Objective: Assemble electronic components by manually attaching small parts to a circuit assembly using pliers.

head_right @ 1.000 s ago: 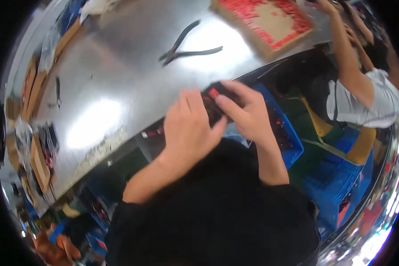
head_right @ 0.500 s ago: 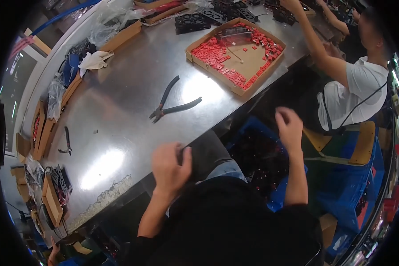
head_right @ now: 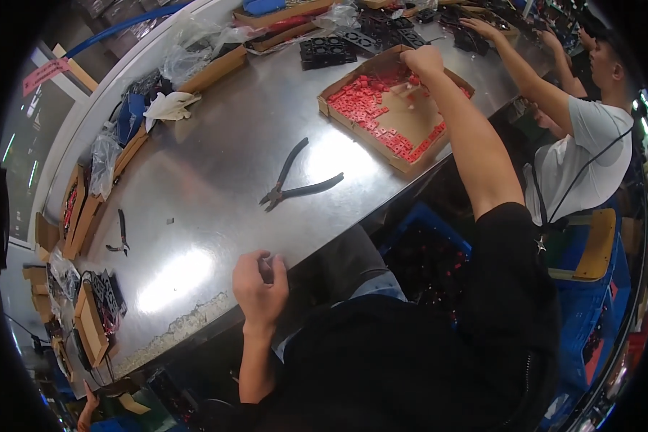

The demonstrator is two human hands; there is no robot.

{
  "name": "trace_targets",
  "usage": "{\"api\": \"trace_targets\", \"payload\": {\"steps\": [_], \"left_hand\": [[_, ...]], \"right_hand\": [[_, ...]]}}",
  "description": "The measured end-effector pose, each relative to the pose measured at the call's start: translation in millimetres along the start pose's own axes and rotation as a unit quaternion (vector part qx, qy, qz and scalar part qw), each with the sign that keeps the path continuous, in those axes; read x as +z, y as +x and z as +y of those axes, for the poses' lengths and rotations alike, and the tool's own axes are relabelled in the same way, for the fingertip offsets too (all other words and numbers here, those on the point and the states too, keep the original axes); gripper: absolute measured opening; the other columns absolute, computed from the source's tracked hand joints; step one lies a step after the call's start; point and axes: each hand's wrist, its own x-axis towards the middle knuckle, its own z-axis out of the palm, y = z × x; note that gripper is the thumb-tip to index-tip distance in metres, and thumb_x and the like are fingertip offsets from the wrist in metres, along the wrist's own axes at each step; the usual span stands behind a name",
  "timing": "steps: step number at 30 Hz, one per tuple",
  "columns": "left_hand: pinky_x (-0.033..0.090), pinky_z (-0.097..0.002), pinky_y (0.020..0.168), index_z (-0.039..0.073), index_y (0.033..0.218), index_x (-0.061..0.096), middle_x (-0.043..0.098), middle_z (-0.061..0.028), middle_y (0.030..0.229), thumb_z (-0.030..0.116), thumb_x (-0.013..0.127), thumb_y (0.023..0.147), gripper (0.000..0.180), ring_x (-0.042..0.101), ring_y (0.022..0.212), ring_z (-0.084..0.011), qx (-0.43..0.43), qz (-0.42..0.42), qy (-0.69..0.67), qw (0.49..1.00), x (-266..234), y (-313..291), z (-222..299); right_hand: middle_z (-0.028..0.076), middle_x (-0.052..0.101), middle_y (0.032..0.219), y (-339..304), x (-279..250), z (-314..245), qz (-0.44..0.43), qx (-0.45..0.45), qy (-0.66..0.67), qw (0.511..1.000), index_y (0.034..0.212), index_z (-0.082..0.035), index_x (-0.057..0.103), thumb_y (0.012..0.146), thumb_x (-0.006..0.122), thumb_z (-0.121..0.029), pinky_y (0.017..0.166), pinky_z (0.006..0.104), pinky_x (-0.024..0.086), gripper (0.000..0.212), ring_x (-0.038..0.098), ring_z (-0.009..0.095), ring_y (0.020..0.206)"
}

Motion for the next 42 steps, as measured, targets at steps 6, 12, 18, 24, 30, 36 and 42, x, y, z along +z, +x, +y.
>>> {"api": "trace_targets", "payload": {"steps": [6, 12, 18, 24, 30, 36, 42], "left_hand": [[0.044, -0.0388, 0.064, 0.005, 0.091, 0.062, 0.055, -0.0065, 0.072, 0.009, 0.074, 0.081, 0.016, 0.055, 0.066, -0.0257, -0.025, -0.031, -0.021, 0.999, -4, -2, -1], [0.043, -0.0391, 0.063, 0.006, 0.089, 0.061, 0.055, -0.0064, 0.072, 0.009, 0.073, 0.081, 0.015, 0.055, 0.066, -0.0262, 0.001, -0.033, -0.044, 0.998, -7, -6, -5], [0.043, -0.039, 0.062, 0.006, 0.088, 0.061, 0.055, -0.006, 0.071, 0.008, 0.073, 0.081, 0.014, 0.056, 0.066, -0.0259, -0.009, -0.064, -0.074, 0.995, -17, -8, -5], [0.045, -0.0394, 0.069, 0.006, 0.097, 0.061, 0.059, -0.0091, 0.081, 0.01, 0.073, 0.08, 0.021, 0.059, 0.076, -0.0275, 0.076, -0.093, -0.082, 0.989, -26, 36, 22], [0.043, -0.0501, 0.101, 0.004, 0.136, 0.05, 0.047, -0.0204, 0.132, 0.016, 0.073, 0.075, 0.065, 0.048, 0.128, -0.0415, 0.351, 0.021, 0.003, 0.936, -20, 107, 67], [0.05, -0.0414, 0.076, 0.0, 0.114, 0.056, 0.057, -0.0181, 0.109, 0.017, 0.074, 0.068, 0.052, 0.062, 0.091, -0.0358, 0.335, 0.089, -0.063, 0.936, -4, 108, 66], [0.045, -0.0417, 0.07, -0.001, 0.117, 0.048, 0.053, -0.0193, 0.109, 0.015, 0.077, 0.062, 0.064, 0.057, 0.089, -0.0339, 0.178, 0.083, -0.003, 0.981, 8, 86, 60]], "right_hand": [[0.008, 0.065, 0.07, -13, 9, -18, -0.077, 0.084, 0.109, 0.988, 0.082, 0.002, 0.069, 0.079, 0.082, -0.038, 0.049, 0.0295, 0.05, 0.043, 0.063, 0.018, 0.057], [0.007, 0.067, 0.08, -2, 18, -3, -0.124, 0.128, 0.249, 0.952, 0.091, 0.001, 0.069, 0.086, 0.077, -0.014, 0.052, 0.0271, 0.051, 0.017, 0.065, 0.015, 0.068], [0.005, 0.061, 0.073, -13, -14, -47, -0.1, 0.072, 0.378, 0.917, 0.089, -0.004, 0.068, 0.092, 0.062, -0.01, 0.048, 0.0259, 0.044, 0.008, 0.054, 0.012, 0.055], [-0.001, 0.051, 0.075, -83, -85, -114, -0.159, -0.207, 0.205, 0.943, 0.094, -0.005, 0.063, 0.093, 0.052, -0.013, 0.059, 0.0219, 0.041, 0.014, 0.047, 0.008, 0.062], [0.0, 0.059, 0.08, -223, -87, -174, -0.494, -0.2, 0.162, 0.83, 0.099, -0.003, 0.067, 0.086, 0.056, -0.016, 0.058, 0.0243, 0.044, 0.021, 0.054, 0.008, 0.068], [0.007, 0.064, 0.1, -243, -39, -133, -0.614, -0.19, 0.316, 0.698, 0.12, 0.002, 0.065, 0.094, 0.052, -0.014, 0.072, 0.0233, 0.047, 0.033, 0.059, 0.01, 0.086], [0.0, 0.055, 0.088, -281, -7, -66, -0.145, -0.086, 0.498, 0.851, 0.106, -0.001, 0.061, 0.105, 0.046, -0.028, 0.068, 0.0226, 0.038, 0.031, 0.045, 0.007, 0.077]]}}
